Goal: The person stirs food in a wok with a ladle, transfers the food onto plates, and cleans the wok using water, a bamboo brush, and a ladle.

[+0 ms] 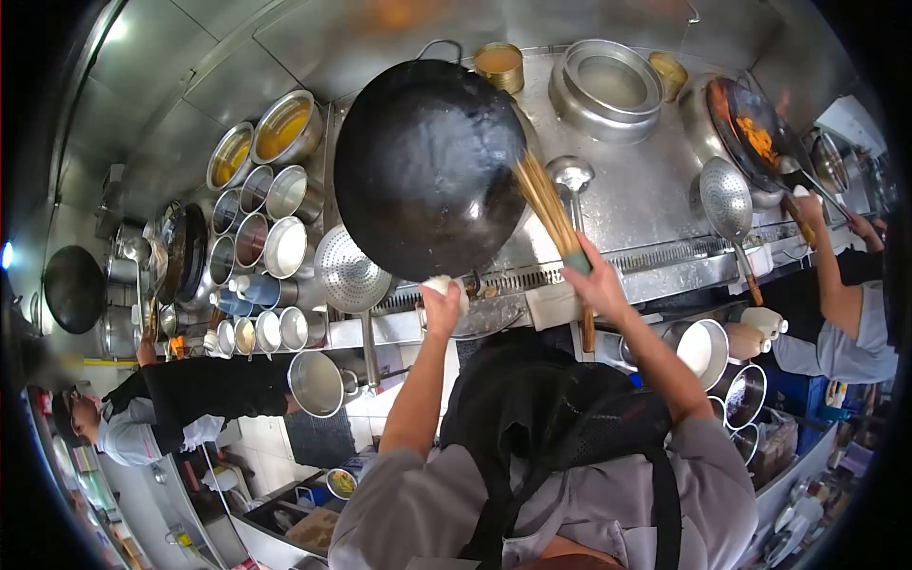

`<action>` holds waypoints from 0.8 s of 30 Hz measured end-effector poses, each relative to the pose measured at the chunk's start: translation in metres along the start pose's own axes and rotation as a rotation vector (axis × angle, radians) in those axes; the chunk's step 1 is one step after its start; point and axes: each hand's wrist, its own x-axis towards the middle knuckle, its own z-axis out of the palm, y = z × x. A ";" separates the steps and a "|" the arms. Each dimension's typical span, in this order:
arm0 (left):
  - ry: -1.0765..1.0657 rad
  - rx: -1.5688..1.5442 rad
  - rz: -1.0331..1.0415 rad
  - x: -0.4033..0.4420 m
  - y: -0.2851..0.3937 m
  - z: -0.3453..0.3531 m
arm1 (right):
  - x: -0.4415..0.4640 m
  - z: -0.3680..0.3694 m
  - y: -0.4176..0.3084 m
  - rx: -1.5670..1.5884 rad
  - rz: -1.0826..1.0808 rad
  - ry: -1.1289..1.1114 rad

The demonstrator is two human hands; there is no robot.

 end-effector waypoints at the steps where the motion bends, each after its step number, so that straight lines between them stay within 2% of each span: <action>1: -0.008 0.032 -0.017 -0.012 0.011 -0.001 | 0.026 0.000 -0.018 0.142 0.103 -0.042; 3: -0.001 0.099 -0.055 -0.029 0.000 0.002 | 0.079 0.016 -0.054 0.517 0.097 -0.007; 5: -0.107 0.329 -0.052 -0.039 -0.002 0.002 | 0.090 0.043 -0.097 0.607 0.059 -0.070; 6: -0.005 0.269 0.218 -0.041 0.005 0.011 | 0.081 0.061 -0.097 0.543 0.078 -0.210; 7: 0.003 0.268 0.204 -0.041 0.006 0.012 | 0.061 0.078 -0.089 0.474 0.102 -0.352; 9: -0.008 0.178 0.092 -0.027 0.007 0.017 | 0.042 0.077 -0.046 0.023 -0.213 -0.526; 10: -0.002 0.114 0.123 -0.013 0.030 0.008 | 0.044 0.071 -0.015 -0.185 -0.366 -0.567; 11: -0.048 0.014 -0.039 -0.004 0.029 -0.002 | 0.055 0.048 0.021 -0.379 -0.477 -0.570; 12: -0.046 -0.013 -0.006 0.007 0.023 -0.008 | 0.094 0.017 0.020 -0.789 -0.100 -0.699; 13: -0.049 -0.037 0.022 0.013 0.017 -0.012 | 0.135 -0.012 0.032 -0.928 -0.130 -0.503; 14: -0.043 -0.043 0.014 0.016 0.026 -0.014 | 0.177 -0.036 0.009 -0.991 -0.158 -0.328; 15: -0.066 -0.088 -0.144 0.021 0.049 -0.017 | 0.218 -0.059 -0.017 -1.040 -0.174 -0.151; 16: -0.086 -0.137 -0.305 0.027 0.060 -0.018 | 0.233 -0.065 -0.086 -0.984 -0.347 0.038; 17: -0.075 -0.148 -0.316 0.037 0.052 -0.017 | 0.254 -0.066 -0.139 -0.958 -0.380 0.156; 18: -0.145 -0.363 -0.437 0.047 0.038 -0.012 | 0.286 -0.069 -0.162 -0.894 -0.705 0.346; 19: -0.213 -0.585 -0.552 0.060 0.025 -0.007 | 0.299 -0.064 -0.203 -0.822 -0.783 0.453; 20: -0.259 -0.626 -0.595 0.075 0.014 -0.005 | 0.307 -0.051 -0.246 -0.744 -0.858 0.557; 21: -0.243 -0.649 -0.605 0.077 0.007 0.002 | 0.309 -0.028 -0.278 -0.754 -0.871 0.530; 22: -0.170 -0.603 -0.586 0.076 0.003 0.014 | 0.307 -0.003 -0.305 -0.603 -0.923 0.673; 23: -0.099 -0.552 -0.567 0.076 -0.001 0.019 | 0.312 0.017 -0.318 -0.441 -0.965 0.813; 24: -0.229 -0.746 -0.725 0.077 0.037 -0.004 | 0.344 0.020 -0.304 -0.549 -1.117 0.903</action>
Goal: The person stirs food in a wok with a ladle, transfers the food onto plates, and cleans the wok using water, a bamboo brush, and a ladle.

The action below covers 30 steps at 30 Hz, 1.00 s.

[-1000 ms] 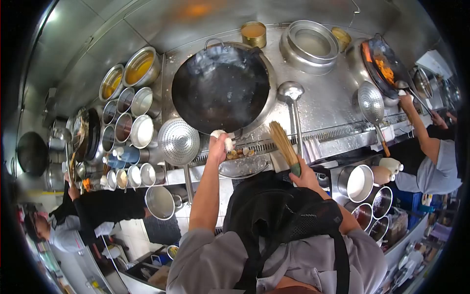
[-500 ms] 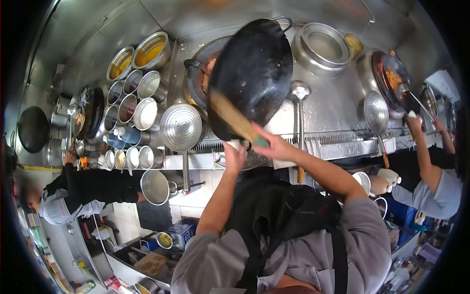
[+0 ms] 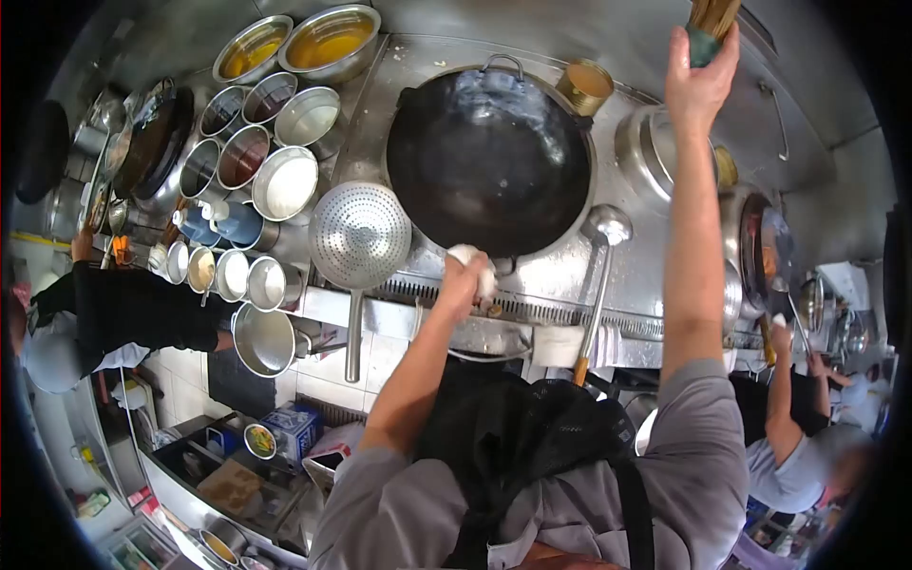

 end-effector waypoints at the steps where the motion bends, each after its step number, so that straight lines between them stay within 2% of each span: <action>1: -0.019 -0.062 -0.008 -0.010 0.005 0.004 | -0.021 0.023 -0.004 0.003 -0.008 -0.002; 3: -0.103 -0.208 -0.034 -0.020 0.011 0.002 | -0.079 0.071 -0.024 0.112 0.122 -0.006; 5: -0.109 -0.240 -0.045 -0.011 0.005 -0.007 | -0.167 0.111 -0.045 0.196 0.315 -0.231; 6: -0.116 -0.232 -0.055 -0.008 0.006 -0.009 | -0.204 0.114 -0.067 0.248 0.548 -0.479; 7: -0.124 -0.222 -0.065 -0.005 0.005 -0.011 | -0.262 0.130 -0.061 0.295 0.673 -0.749; 8: -0.109 -0.173 -0.039 0.000 -0.001 -0.015 | -0.263 0.109 -0.089 0.367 0.887 -1.271; 10: -0.141 -0.190 -0.009 0.004 -0.002 -0.020 | -0.295 0.067 -0.121 0.527 0.866 -1.488; 11: -0.154 -0.189 -0.021 0.002 0.000 -0.022 | -0.317 0.053 -0.108 0.661 0.635 -1.493; 13: -0.143 -0.162 -0.039 0.006 -0.011 -0.031 | -0.252 0.022 -0.081 0.774 0.722 -2.086; 15: -0.166 -0.118 -0.037 0.014 -0.011 -0.024 | -0.224 0.040 0.028 0.429 0.135 -2.290; 17: -0.135 -0.118 0.006 0.012 -0.012 -0.024 | -0.197 0.048 0.064 -0.077 -0.010 -1.787; 19: -0.156 -0.144 0.008 0.012 -0.009 -0.024 | -0.204 0.062 0.047 -0.199 0.242 -1.128; 21: -0.123 -0.127 0.017 0.011 -0.008 -0.021 | -0.219 0.085 0.002 -0.197 0.461 -0.755; 22: -0.120 -0.126 0.013 0.009 -0.006 -0.021 | -0.241 0.095 -0.009 -0.117 0.444 -0.649; 23: -0.122 -0.153 -0.006 0.010 -0.001 -0.021 | -0.259 0.101 -0.022 -0.116 0.480 -0.759; 24: -0.126 -0.181 -0.022 0.010 0.002 -0.018 | -0.270 0.100 -0.041 -0.109 0.535 -1.017; 25: -0.133 -0.178 -0.025 0.008 0.003 -0.016 | -0.298 0.095 -0.041 0.105 0.436 -1.336; 27: -0.105 -0.169 -0.045 0.007 0.009 -0.017 | -0.290 0.052 -0.068 0.515 0.434 -1.673; 28: -0.091 -0.160 -0.045 0.006 0.009 -0.016 | -0.288 0.034 -0.069 0.730 0.474 -1.814; 30: -0.078 -0.165 -0.031 0.005 0.003 -0.014 | -0.212 0.019 -0.049 0.726 0.707 -2.318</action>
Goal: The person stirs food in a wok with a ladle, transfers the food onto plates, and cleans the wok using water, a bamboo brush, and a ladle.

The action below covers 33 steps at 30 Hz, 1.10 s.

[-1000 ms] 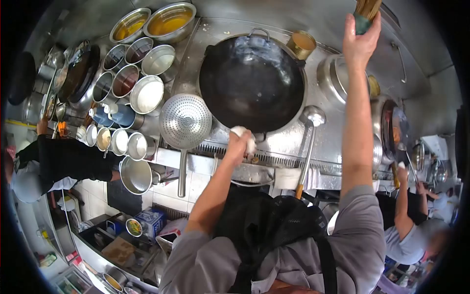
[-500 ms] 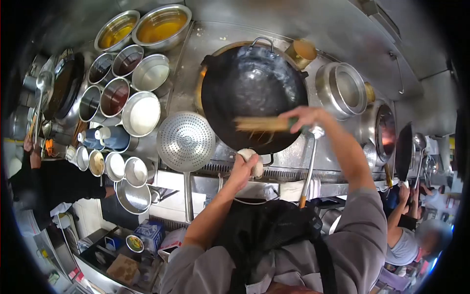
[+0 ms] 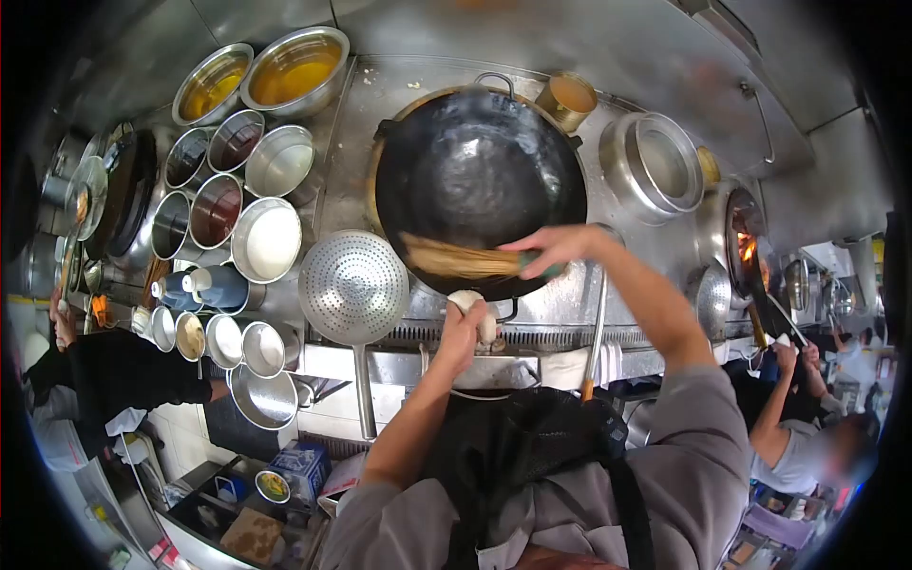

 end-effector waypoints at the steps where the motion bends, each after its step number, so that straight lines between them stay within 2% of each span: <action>1: 0.007 -0.001 0.032 0.002 0.000 0.001 | -0.016 -0.034 0.014 -0.184 0.041 -0.031; 2: 0.003 0.002 0.037 0.003 0.001 0.003 | -0.024 -0.074 0.049 -0.381 0.016 0.168; 3: 0.000 0.006 0.032 0.001 0.002 0.004 | -0.031 -0.087 0.047 -0.573 -0.011 0.368; 5: 0.001 0.014 0.033 -0.002 0.005 0.006 | -0.019 -0.082 0.047 -0.723 0.333 1.132; 6: 0.031 0.022 0.028 -0.005 0.006 0.007 | -0.003 -0.072 0.044 -0.718 0.331 1.132; 8: 0.060 0.027 0.024 -0.005 0.006 0.010 | 0.033 -0.051 0.036 -0.450 0.206 1.468; 9: 0.064 0.017 0.008 -0.006 0.006 0.009 | 0.037 -0.031 0.028 -0.553 0.270 1.240; 10: 0.064 0.008 -0.006 -0.005 0.006 0.009 | 0.032 -0.010 0.017 -0.676 0.231 0.851; 11: 0.057 0.014 -0.005 -0.003 0.007 0.008 | 0.039 0.014 0.033 -0.646 -0.079 0.702; 12: 0.049 0.017 -0.009 -0.002 0.006 0.005 | 0.024 0.015 0.030 -0.448 -0.095 0.469; 14: 0.047 0.016 -0.021 -0.005 0.005 0.003 | -0.008 0.016 0.023 -0.019 0.013 0.033; 16: 0.032 0.022 -0.040 -0.013 0.010 0.008 | -0.040 -0.042 0.033 -0.109 0.224 -0.056; 17: 0.030 0.026 -0.038 -0.014 0.012 0.009 | -0.066 -0.076 0.017 -0.173 0.414 -0.036; 18: 0.033 0.042 -0.058 -0.014 0.013 0.010 | -0.077 -0.107 0.019 -0.334 0.506 0.193; 19: 0.039 0.058 -0.079 -0.014 0.014 0.009 | -0.081 -0.124 0.031 -0.819 0.456 0.601; 21: 0.051 0.048 -0.050 -0.013 0.011 0.011 | -0.070 -0.132 0.039 -0.659 0.014 1.439; 22: 0.059 0.034 -0.025 -0.014 0.008 0.011 | -0.056 -0.124 0.028 -0.657 0.011 1.431; 24: 0.062 0.040 -0.015 -0.010 0.004 0.008 | -0.007 -0.103 -0.009 -0.352 -0.223 2.047; 25: 0.054 0.051 -0.002 -0.008 0.004 0.008 | 0.025 -0.095 -0.014 -0.417 -0.375 2.218; 27: 0.064 0.058 -0.011 -0.007 0.005 0.008 | 0.082 -0.065 -0.005 -0.189 -0.258 1.913; 28: 0.072 0.063 -0.025 -0.007 0.005 0.009 | 0.108 -0.054 0.009 -0.215 -0.036 1.517; 29: 0.067 0.068 -0.024 -0.006 0.006 0.009 | 0.080 -0.022 -0.026 0.110 -0.009 0.884; 31: 0.056 0.086 -0.052 -0.005 0.009 0.007 | 0.073 0.028 -0.020 0.049 -0.085 0.506; 33: 0.045 0.085 -0.060 -0.002 0.006 0.002 | 0.029 0.023 0.001 0.306 -0.122 -0.011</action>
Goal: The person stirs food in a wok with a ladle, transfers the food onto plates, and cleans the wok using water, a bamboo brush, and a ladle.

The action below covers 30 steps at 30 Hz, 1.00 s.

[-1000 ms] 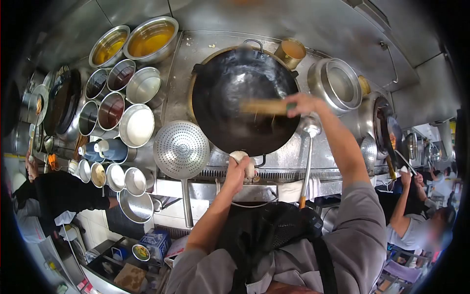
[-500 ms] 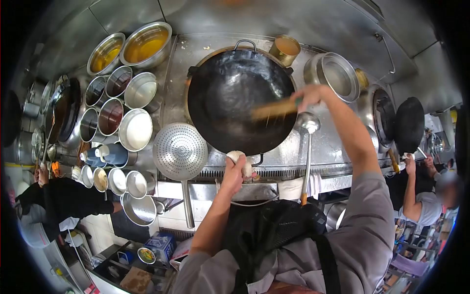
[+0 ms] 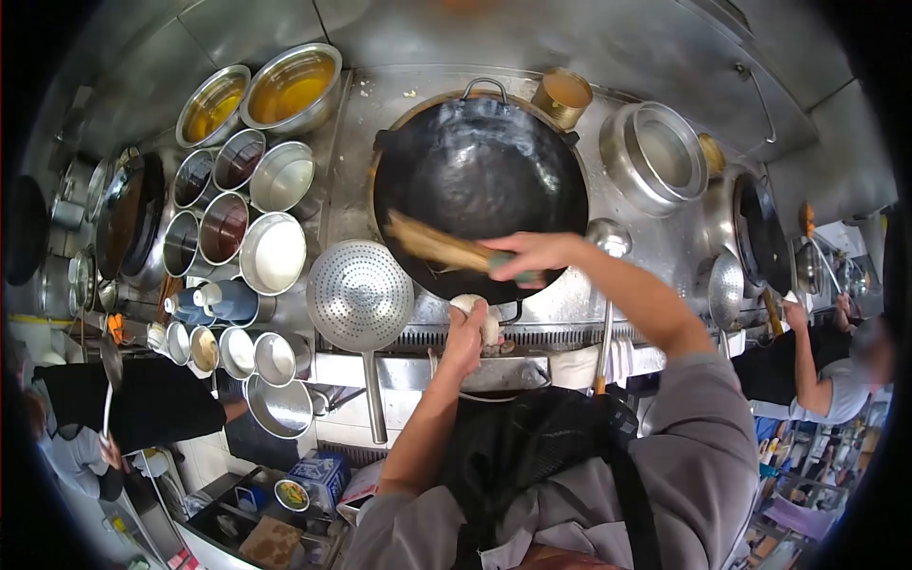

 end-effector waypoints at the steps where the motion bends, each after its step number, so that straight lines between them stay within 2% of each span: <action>1: 0.013 0.032 -0.018 0.000 -0.001 0.000 | -0.016 -0.028 0.028 -0.162 0.018 -0.073; 3: 0.012 0.069 -0.027 0.001 0.003 0.005 | -0.059 -0.090 0.024 -0.351 0.243 -0.003; 4: 0.018 0.063 -0.043 -0.002 0.006 0.008 | -0.088 -0.109 0.001 -0.366 0.450 0.137; 6: 0.021 0.057 -0.058 -0.003 0.008 0.010 | -0.102 -0.131 0.014 -1.011 0.263 0.936; 7: 0.027 0.050 -0.048 -0.002 0.004 0.007 | -0.100 -0.126 0.014 -1.011 0.263 0.937; 9: 0.035 0.045 -0.040 -0.005 0.002 -0.004 | -0.093 -0.095 0.017 -0.449 -0.395 1.680; 10: 0.033 0.049 -0.015 -0.011 0.002 -0.017 | -0.095 -0.075 0.024 -0.448 -0.392 1.675; 11: 0.033 0.055 0.011 -0.019 0.003 -0.030 | -0.095 -0.051 0.033 -0.222 -0.416 1.733; 13: 0.124 0.186 0.207 -0.048 0.009 -0.056 | -0.096 0.007 0.069 -0.015 -0.400 1.772; 14: 0.167 0.298 0.324 -0.053 -0.001 -0.086 | -0.101 0.046 0.084 0.035 -0.327 1.712; 16: 0.253 0.632 0.350 -0.075 -0.003 -0.129 | -0.102 0.114 0.138 0.093 -0.124 1.603; 17: 0.299 0.747 0.267 -0.089 0.002 -0.139 | -0.088 0.140 0.185 -0.221 -0.119 1.717; 18: 0.291 0.759 0.262 -0.096 0.002 -0.148 | -0.101 0.173 0.152 0.094 0.083 1.508; 20: 0.225 1.002 0.177 -0.096 0.001 -0.162 | -0.083 0.191 0.195 0.035 0.125 1.457; 22: 0.139 0.998 0.213 -0.092 -0.002 -0.167 | -0.073 0.198 0.218 -0.090 0.232 1.426; 24: 0.211 1.430 0.503 -0.087 -0.008 -0.171 | -0.071 0.180 0.252 -0.257 0.314 1.295; 25: 0.182 1.447 0.510 -0.082 -0.015 -0.179 | -0.080 0.170 0.251 -0.616 0.363 1.126; 26: 0.246 1.368 0.516 -0.077 -0.023 -0.186 | -0.084 0.167 0.249 -0.597 0.374 1.148; 27: 0.308 1.286 0.522 -0.074 -0.028 -0.191 | -0.092 0.165 0.228 -0.550 0.483 1.364; 28: 0.282 1.297 0.535 -0.078 -0.024 -0.185 | -0.100 0.163 0.217 -0.496 0.596 1.578; 30: 0.325 1.309 0.627 -0.089 -0.021 -0.174 | -0.094 0.147 0.257 -0.494 0.666 1.534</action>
